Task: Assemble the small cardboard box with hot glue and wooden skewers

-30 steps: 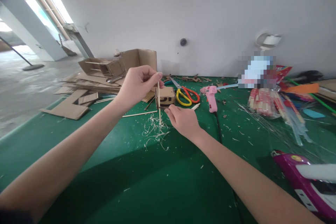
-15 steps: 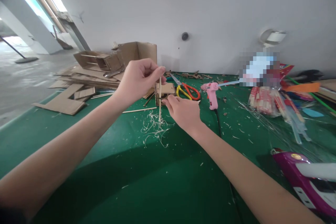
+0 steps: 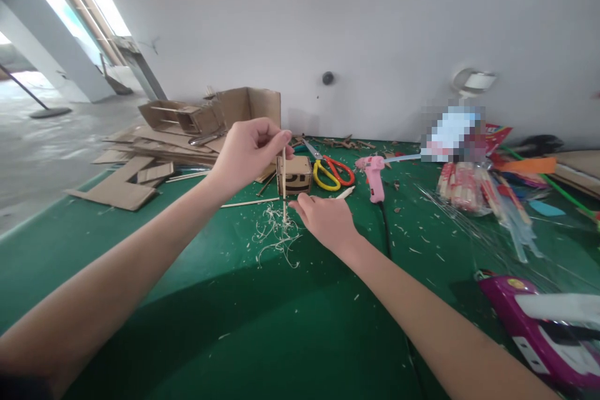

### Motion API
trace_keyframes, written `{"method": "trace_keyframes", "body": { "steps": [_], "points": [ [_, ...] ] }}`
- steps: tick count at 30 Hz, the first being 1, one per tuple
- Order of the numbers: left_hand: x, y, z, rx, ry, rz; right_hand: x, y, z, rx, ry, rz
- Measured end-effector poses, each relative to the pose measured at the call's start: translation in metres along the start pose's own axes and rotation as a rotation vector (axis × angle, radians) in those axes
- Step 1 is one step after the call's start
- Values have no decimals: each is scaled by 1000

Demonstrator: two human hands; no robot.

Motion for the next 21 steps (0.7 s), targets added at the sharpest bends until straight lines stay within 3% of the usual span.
{"method": "trace_keyframes", "body": {
  "steps": [3, 5, 17, 21],
  "points": [
    [-1, 1, 1, 1, 1, -10, -8, -13, 3, 2, 8, 150],
    [-1, 2, 1, 0, 0, -16, -12, -20, 5, 20, 50, 180],
    [-2, 1, 5, -27, -6, -11, -15, -19, 5, -46, 129, -143],
    [-2, 0, 3, -29, -40, -8, -6, -2, -1, -77, 81, -296]
  ]
}}
Point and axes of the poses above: each hand's wrist, its own x-axis away from the middle knuckle, its own y-axis out of the palm, z = x × y, the point moved 6 cm from there along -x, towards the middle knuckle, and after that the axes turned 7 degrees about -x, right-handed, at the moved point
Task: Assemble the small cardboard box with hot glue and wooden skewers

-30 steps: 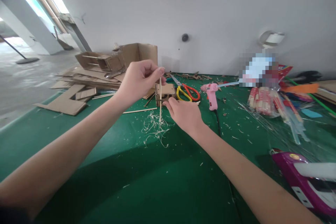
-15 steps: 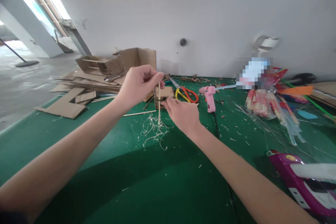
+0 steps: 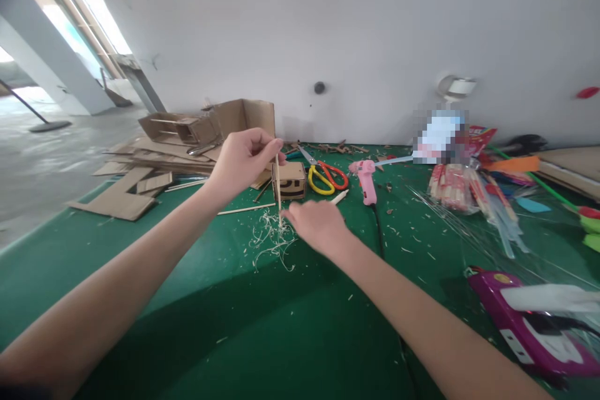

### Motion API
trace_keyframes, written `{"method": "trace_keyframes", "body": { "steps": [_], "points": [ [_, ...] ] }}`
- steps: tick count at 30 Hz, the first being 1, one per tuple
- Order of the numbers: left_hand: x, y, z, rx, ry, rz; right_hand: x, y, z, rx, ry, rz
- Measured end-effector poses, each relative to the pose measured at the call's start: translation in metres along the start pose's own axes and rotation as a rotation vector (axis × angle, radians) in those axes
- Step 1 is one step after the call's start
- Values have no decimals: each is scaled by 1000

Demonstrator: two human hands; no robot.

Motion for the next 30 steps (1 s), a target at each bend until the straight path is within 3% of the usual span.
{"method": "trace_keyframes", "body": {
  "steps": [2, 7, 10, 17, 21, 23, 28, 30],
  "points": [
    [0, 0, -1, 8, -1, 6, 2, 5, 0, 23, -27, 38],
    [0, 0, -2, 16, 7, 1, 0, -10, 6, 31, -5, 343],
    [-1, 1, -2, -8, 11, -1, -3, -13, 6, 43, 7, 374],
    [0, -1, -2, -11, 32, 7, -5, -11, 6, 25, 39, 207],
    [1, -1, 0, -19, 26, 5, 0, 10, -1, 32, -38, 10],
    [1, -2, 0, -21, 15, 1, 4, 19, -2, 58, -74, -5],
    [1, -2, 0, 20, 12, -17, 3, 2, 4, 66, -51, 330],
    [1, -1, 0, 29, 17, -23, 1, -7, 5, 66, -32, 404]
  ]
}}
Point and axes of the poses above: each hand's wrist, its own x-axis away from the middle knuckle, its own y-axis out of the palm, z = x × y, the point moved 6 cm from there along -x, towards the middle knuckle, and after that the axes turned 7 degrees about -x, right-handed, at the moved point
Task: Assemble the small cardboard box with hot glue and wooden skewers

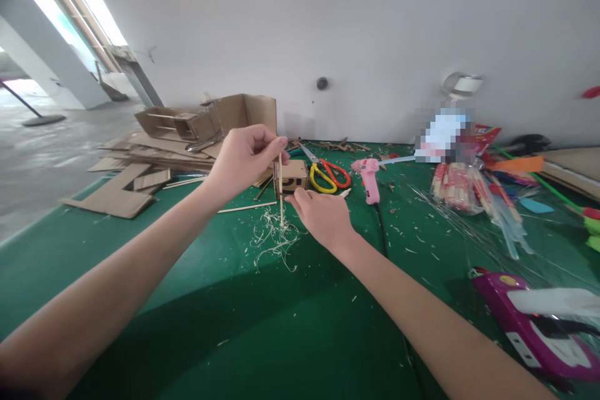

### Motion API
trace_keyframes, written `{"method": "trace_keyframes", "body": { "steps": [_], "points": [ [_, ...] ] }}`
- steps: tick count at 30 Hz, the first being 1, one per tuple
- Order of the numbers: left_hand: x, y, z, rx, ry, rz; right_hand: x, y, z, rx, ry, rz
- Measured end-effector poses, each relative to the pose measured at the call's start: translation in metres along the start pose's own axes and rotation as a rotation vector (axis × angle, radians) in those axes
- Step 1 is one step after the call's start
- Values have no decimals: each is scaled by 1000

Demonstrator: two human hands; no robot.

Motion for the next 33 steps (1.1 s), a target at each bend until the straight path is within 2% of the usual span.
{"method": "trace_keyframes", "body": {
  "steps": [2, 6, 10, 12, 16, 18, 23, 27, 33],
  "points": [
    [0, 0, -1, -19, 7, 6, -4, -2, 1, 4, 23, -14],
    [-1, 0, -2, -39, 19, 14, -3, 3, -1, -6, 61, -133],
    [-1, -1, -1, -35, 21, 22, 11, 17, -7, -9, -7, -287],
    [-1, -1, -2, -36, 16, 19, 14, 19, -8, -9, -24, -254],
    [-1, -1, -4, -16, 7, 8, 10, 8, -5, -22, -14, -14],
    [-2, -2, -3, -16, 11, 6, 7, 3, -3, -19, -3, 65],
    [-2, -2, 2, -33, 15, -21, 4, -2, -2, -17, -10, 137],
    [-3, -3, 0, -31, 10, -31, 2, -1, 2, -41, 16, 134],
    [-7, -4, -8, -47, -6, -15, -4, 6, 3, -79, 83, -34]
  ]
}}
Point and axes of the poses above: each hand's wrist, its own x-axis away from the middle knuckle, its own y-axis out of the palm, z = x × y, the point moved 6 cm from there along -x, towards the middle knuckle, and after that the axes turned 7 degrees about -x, right-handed, at the moved point
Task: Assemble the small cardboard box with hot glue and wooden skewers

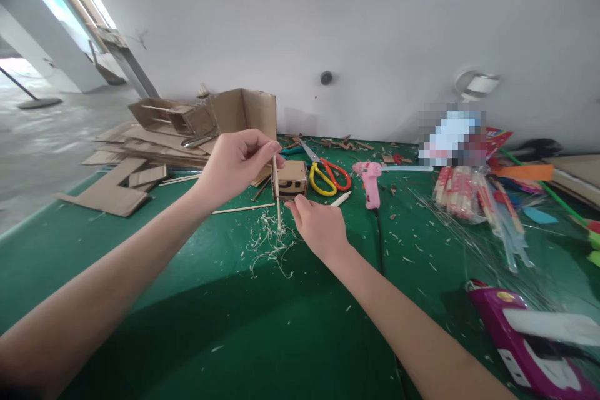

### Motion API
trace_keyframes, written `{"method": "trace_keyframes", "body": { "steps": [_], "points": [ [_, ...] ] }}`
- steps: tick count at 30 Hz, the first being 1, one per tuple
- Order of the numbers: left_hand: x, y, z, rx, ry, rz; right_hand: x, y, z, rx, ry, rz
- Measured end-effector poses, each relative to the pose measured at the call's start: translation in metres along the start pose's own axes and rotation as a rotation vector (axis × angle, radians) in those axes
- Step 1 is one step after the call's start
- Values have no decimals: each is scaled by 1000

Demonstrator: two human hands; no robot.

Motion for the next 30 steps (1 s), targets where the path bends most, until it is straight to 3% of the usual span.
{"method": "trace_keyframes", "body": {
  "steps": [5, 9, 15, 19, 23, 30],
  "points": [
    [-1, 0, 1, -19, -27, -11, 3, 5, 0, -40, 49, -121],
    [-2, -1, 1, 7, -46, -1, 10, 11, -5, -12, -59, -174],
    [1, 0, 6, 19, -34, -4, 11, -7, -5, -17, -75, 126],
    [3, 4, 10, 48, -12, -21, 5, -10, -7, -7, -73, 165],
    [2, 7, 8, 76, -27, -12, -2, -9, -6, 26, -59, 89],
    [1, 7, 2, 115, -60, 25, 8, 9, -9, 94, -48, -250]
  ]
}}
Point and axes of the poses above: each hand's wrist, its own x-axis away from the middle knuckle, its own y-axis out of the palm, z = x × y, the point moved 6 cm from there along -x, towards the middle knuckle, and after that the axes turned 7 degrees about -x, right-handed, at the moved point
